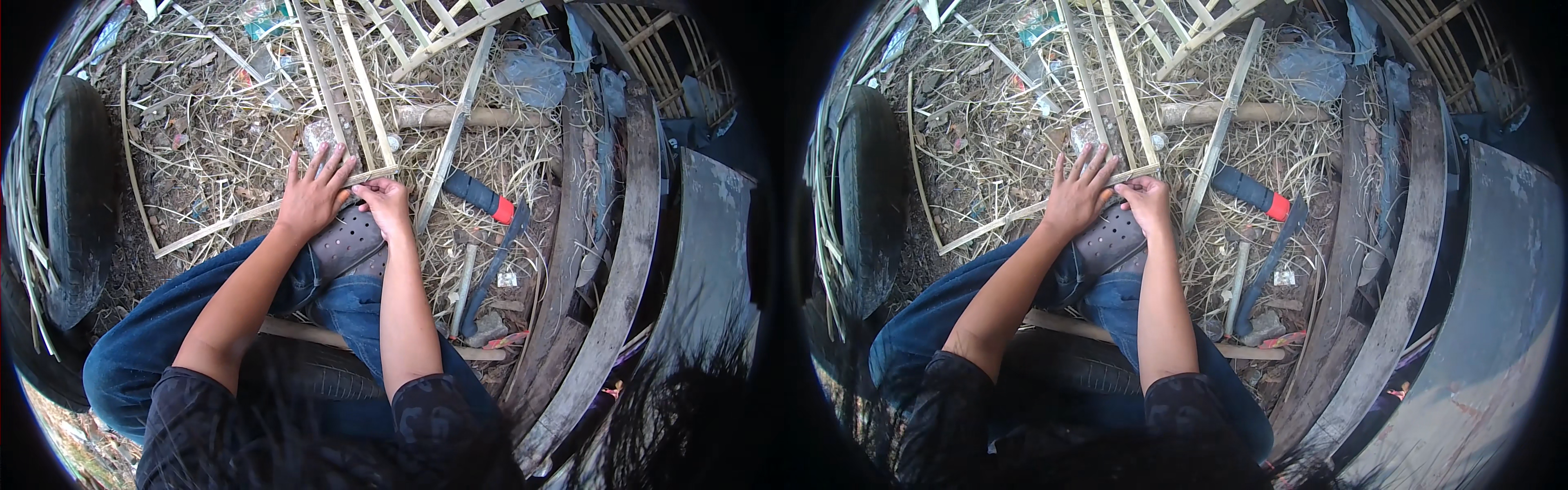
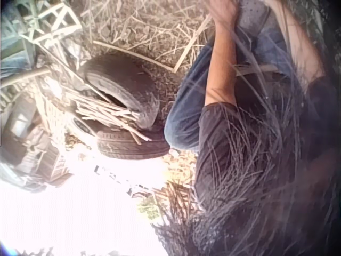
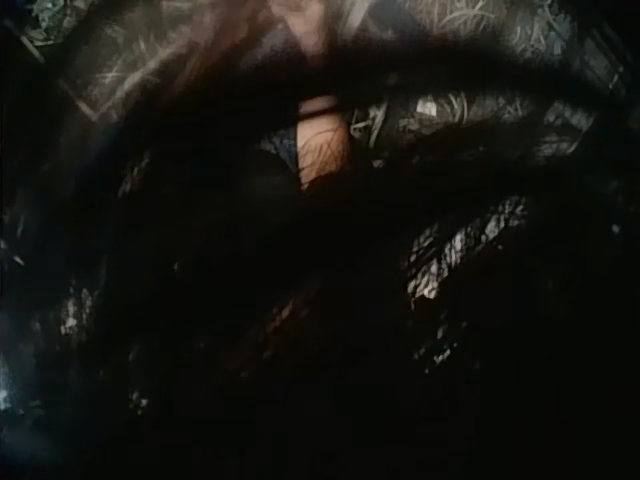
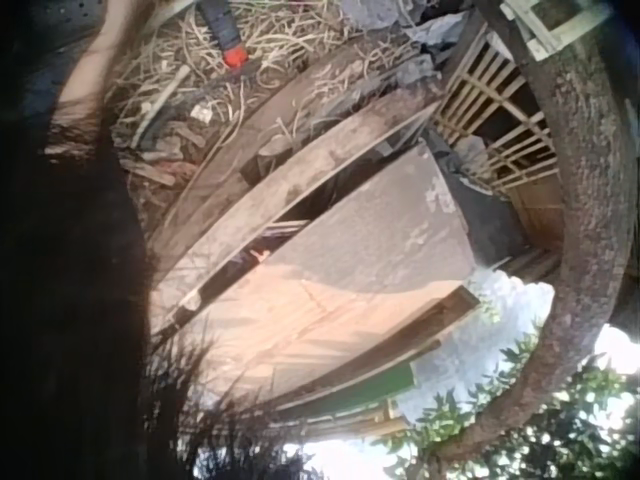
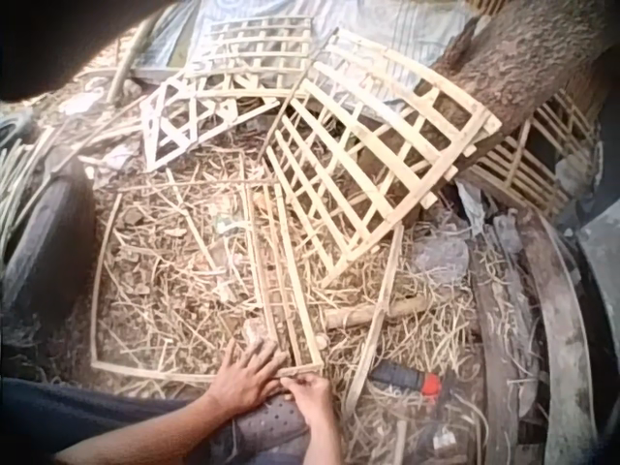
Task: The person shapes wood strips using a machete, aligns the strips to form a lattice frame, and secures them by hammering small nails into the joints.
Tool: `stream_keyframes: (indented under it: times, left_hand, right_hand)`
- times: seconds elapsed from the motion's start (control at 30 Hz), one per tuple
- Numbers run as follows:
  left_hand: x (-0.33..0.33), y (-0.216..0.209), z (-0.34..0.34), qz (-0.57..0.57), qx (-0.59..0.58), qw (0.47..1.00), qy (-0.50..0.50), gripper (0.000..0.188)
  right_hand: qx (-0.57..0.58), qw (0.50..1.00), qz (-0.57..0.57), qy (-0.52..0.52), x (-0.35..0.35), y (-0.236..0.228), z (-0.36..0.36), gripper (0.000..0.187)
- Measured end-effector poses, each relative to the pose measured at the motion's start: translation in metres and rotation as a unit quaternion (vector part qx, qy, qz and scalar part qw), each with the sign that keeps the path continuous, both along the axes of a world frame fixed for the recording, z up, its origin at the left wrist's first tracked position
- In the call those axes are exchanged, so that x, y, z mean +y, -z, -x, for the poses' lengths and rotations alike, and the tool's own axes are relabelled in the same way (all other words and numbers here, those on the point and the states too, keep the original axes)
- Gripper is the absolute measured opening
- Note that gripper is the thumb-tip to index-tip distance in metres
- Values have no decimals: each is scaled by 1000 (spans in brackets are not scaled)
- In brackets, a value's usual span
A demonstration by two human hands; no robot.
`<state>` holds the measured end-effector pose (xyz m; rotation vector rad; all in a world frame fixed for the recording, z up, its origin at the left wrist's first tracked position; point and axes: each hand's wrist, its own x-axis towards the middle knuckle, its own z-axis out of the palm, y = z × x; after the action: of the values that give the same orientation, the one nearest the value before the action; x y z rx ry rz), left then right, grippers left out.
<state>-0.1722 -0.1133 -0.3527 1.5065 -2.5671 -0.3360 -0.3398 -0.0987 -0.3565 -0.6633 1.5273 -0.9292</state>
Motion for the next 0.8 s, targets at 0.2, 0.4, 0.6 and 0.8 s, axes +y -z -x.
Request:
stream_keyframes:
  times: [0.2,0.4,0.6,0.8]
  left_hand:
    - [0,-1,0,-6,-2,1000,-2,56]
    - [0,-2,0,-4,0,1000,-3,55]
    - [-1,-3,-1,-5,7,1000,0,55]
    - [-2,-6,-1,-7,9,1000,0,55]
  right_hand:
    - [2,1000,-8,1,0,-2,0,10]
    - [-6,1000,-7,12,-1,-1,0,11]
    - [-3,1000,-7,8,0,-1,-1,12]
    - [-6,1000,-6,2,0,-3,-1,13]
